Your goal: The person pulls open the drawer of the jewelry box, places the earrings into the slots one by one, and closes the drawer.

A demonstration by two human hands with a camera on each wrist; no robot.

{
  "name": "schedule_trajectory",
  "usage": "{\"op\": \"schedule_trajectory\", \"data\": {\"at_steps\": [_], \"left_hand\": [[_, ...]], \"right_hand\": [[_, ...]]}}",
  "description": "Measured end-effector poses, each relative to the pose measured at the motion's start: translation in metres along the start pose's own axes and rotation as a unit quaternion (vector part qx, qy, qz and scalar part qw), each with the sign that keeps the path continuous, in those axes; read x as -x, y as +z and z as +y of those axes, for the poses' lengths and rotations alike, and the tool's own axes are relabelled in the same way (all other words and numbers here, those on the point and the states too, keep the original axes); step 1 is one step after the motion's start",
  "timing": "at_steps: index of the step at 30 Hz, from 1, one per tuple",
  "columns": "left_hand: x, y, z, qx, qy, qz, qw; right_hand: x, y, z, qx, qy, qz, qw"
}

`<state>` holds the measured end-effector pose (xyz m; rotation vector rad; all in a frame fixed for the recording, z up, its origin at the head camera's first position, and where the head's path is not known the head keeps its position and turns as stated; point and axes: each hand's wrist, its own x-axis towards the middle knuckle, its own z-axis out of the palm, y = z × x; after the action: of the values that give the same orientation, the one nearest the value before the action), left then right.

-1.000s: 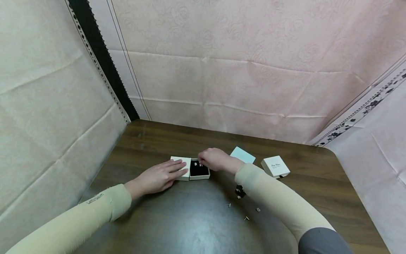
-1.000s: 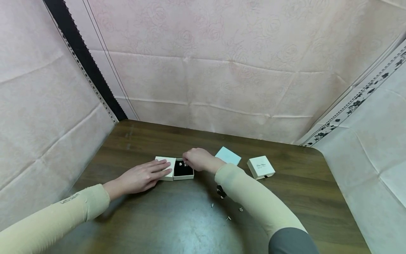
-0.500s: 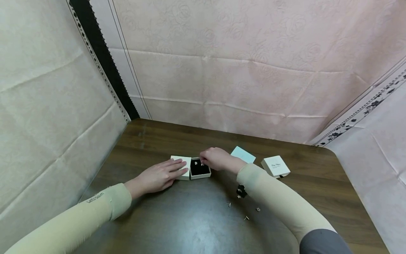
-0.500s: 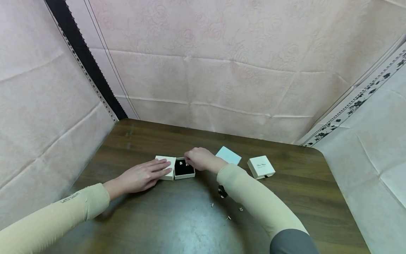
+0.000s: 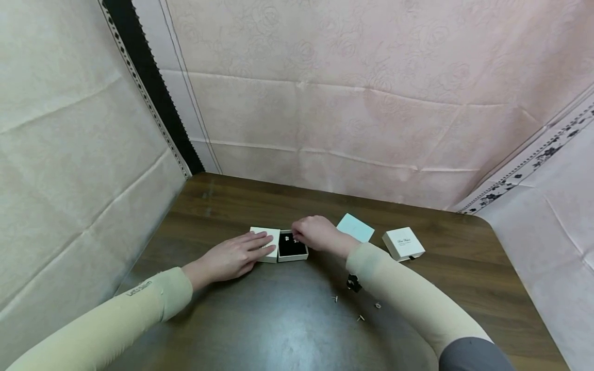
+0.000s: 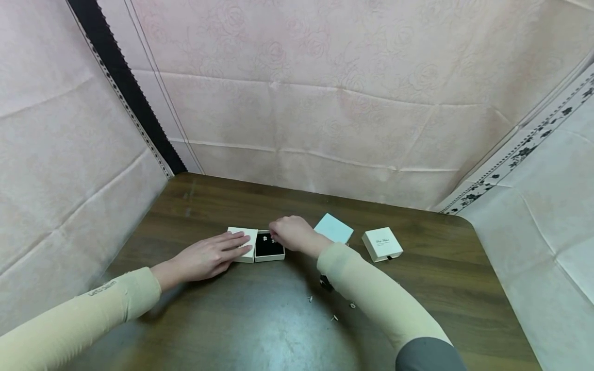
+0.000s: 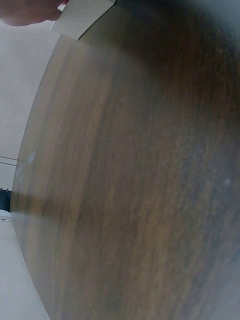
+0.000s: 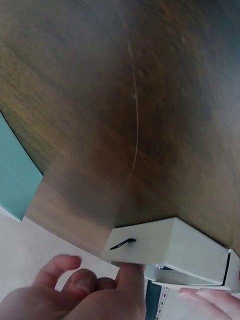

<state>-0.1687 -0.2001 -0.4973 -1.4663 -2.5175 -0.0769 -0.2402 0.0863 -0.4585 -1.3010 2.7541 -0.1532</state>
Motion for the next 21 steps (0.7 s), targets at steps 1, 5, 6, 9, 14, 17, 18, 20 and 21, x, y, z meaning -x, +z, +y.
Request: {"op": "schedule_trajectory", "data": {"at_steps": [1,5,6,9,14,17,18,20,21], "left_hand": [[0.0000,0.0004,-0.0001,0.000,0.001,0.001,1.0000],[0.0006,0.0015,-0.0005,-0.004,0.000,-0.001,1.0000],[0.0010,0.0014,-0.0004,-0.003,-0.001,-0.001,1.0000],[0.0011,0.0002,-0.0002,-0.001,-0.001,-0.001,1.0000],[0.0008,0.0000,-0.0004,0.001,0.001,0.001,1.0000],[0.0005,0.0006,-0.0007,-0.001,0.002,0.001,1.0000],[0.0004,0.0002,-0.0005,0.000,0.001,0.001,1.0000],[-0.0001,-0.0003,0.0001,0.001,0.000,-0.001,1.0000],[-0.0003,-0.0001,0.0001,0.002,-0.001,-0.003,1.0000]], "right_hand": [[0.0005,0.0007,-0.0004,0.014,-0.004,0.006,1.000],[0.0035,0.0017,-0.0011,0.041,-0.010,0.025,0.999],[0.0042,0.0015,-0.0011,0.040,-0.011,0.028,0.999],[0.0061,0.0011,-0.0003,0.037,-0.011,0.034,0.999],[0.0051,0.0025,0.0013,0.032,-0.011,0.033,0.999],[0.0043,0.0038,0.0019,0.029,-0.009,0.034,0.999],[0.0044,0.0039,0.0019,0.026,-0.008,0.036,0.999],[0.0064,0.0035,0.0031,0.015,-0.007,0.042,0.999],[0.0081,0.0028,0.0039,0.009,-0.006,0.046,0.999]]}}
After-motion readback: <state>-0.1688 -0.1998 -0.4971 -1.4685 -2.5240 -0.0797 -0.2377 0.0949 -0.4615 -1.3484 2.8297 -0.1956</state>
